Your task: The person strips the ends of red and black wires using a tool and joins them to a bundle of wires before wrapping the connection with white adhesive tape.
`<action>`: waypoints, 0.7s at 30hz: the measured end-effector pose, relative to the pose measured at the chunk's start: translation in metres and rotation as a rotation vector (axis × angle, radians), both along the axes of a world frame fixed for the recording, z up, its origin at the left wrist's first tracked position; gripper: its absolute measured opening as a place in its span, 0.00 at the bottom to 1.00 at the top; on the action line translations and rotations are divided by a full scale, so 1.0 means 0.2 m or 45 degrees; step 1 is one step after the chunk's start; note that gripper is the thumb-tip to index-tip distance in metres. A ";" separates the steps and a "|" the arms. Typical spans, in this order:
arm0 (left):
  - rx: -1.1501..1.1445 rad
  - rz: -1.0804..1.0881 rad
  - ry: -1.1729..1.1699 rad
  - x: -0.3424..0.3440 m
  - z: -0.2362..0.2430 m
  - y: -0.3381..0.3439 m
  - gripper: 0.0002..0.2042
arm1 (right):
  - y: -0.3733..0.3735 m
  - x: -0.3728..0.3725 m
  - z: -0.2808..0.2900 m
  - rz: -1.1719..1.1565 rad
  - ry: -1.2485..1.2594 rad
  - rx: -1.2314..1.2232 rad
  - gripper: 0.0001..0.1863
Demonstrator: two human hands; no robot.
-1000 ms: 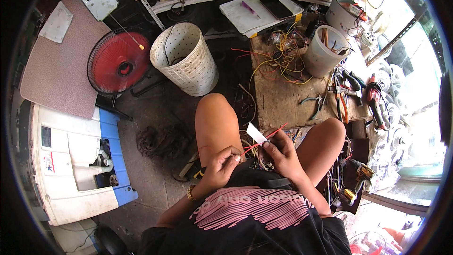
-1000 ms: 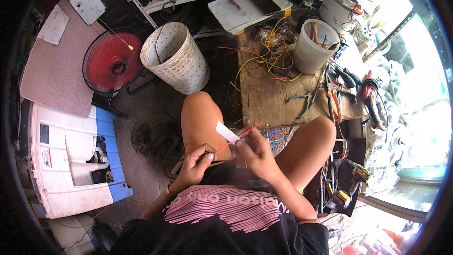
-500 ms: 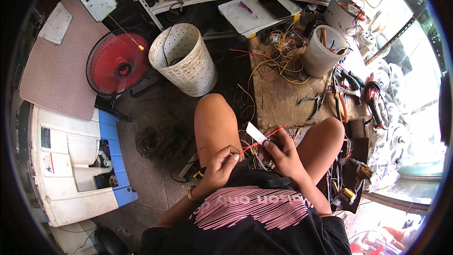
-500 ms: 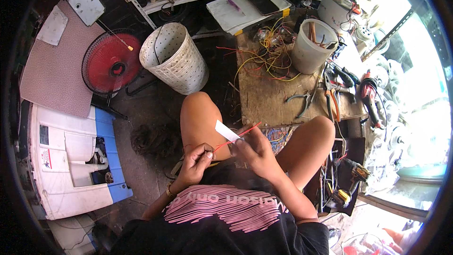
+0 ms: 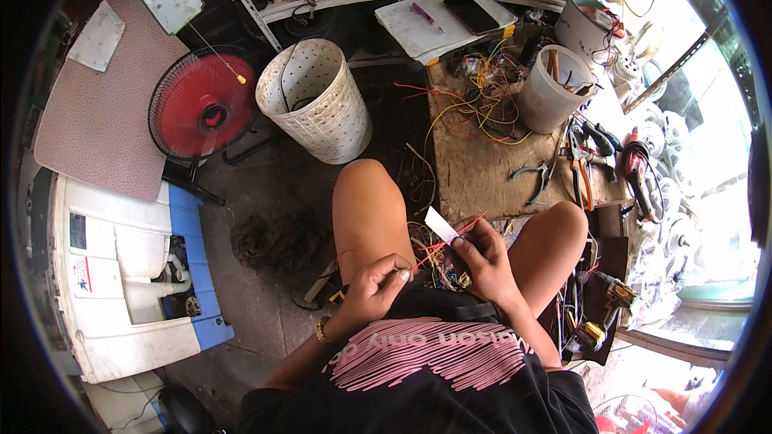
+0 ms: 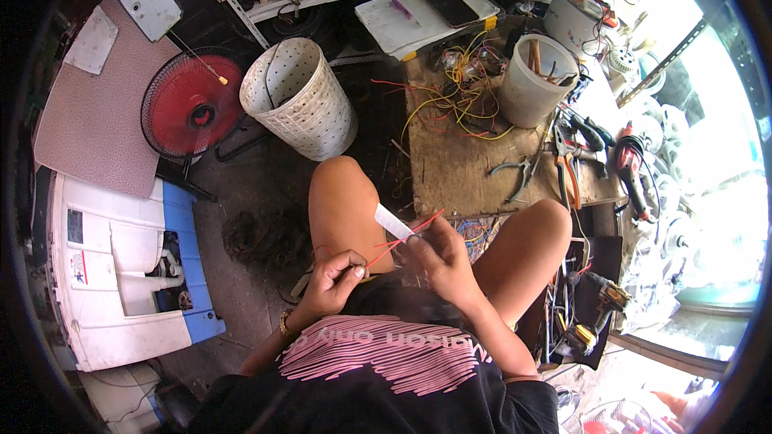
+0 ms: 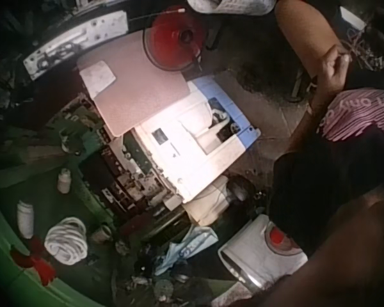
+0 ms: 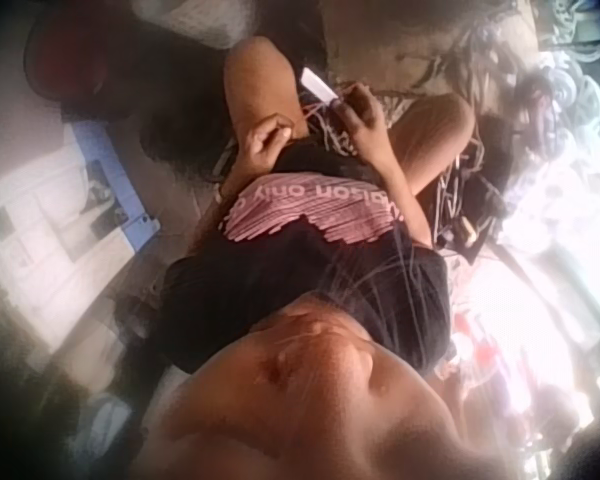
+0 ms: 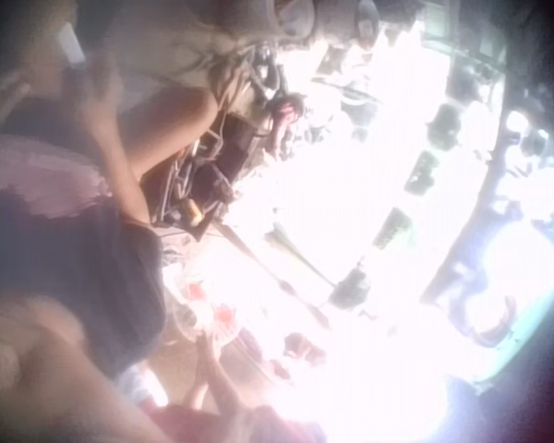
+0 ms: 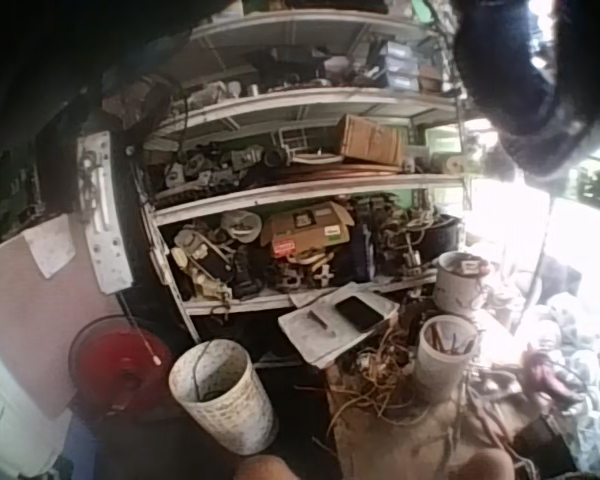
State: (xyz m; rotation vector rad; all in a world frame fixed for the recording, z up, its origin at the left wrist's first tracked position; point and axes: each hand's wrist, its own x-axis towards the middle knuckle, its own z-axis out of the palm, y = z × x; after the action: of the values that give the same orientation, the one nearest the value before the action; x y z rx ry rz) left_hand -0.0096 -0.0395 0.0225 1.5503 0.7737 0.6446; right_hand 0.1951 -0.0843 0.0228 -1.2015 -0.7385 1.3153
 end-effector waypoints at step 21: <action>-0.139 -0.056 0.007 0.05 -0.07 0.01 0.05 | 0.00 0.03 -0.02 0.028 0.098 0.011 0.05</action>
State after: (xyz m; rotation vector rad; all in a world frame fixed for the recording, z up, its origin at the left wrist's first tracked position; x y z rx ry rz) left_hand 0.0005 -0.0377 0.0083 1.4660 0.7648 0.5567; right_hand 0.2019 -0.0838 0.0178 -1.1321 -0.7034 1.3677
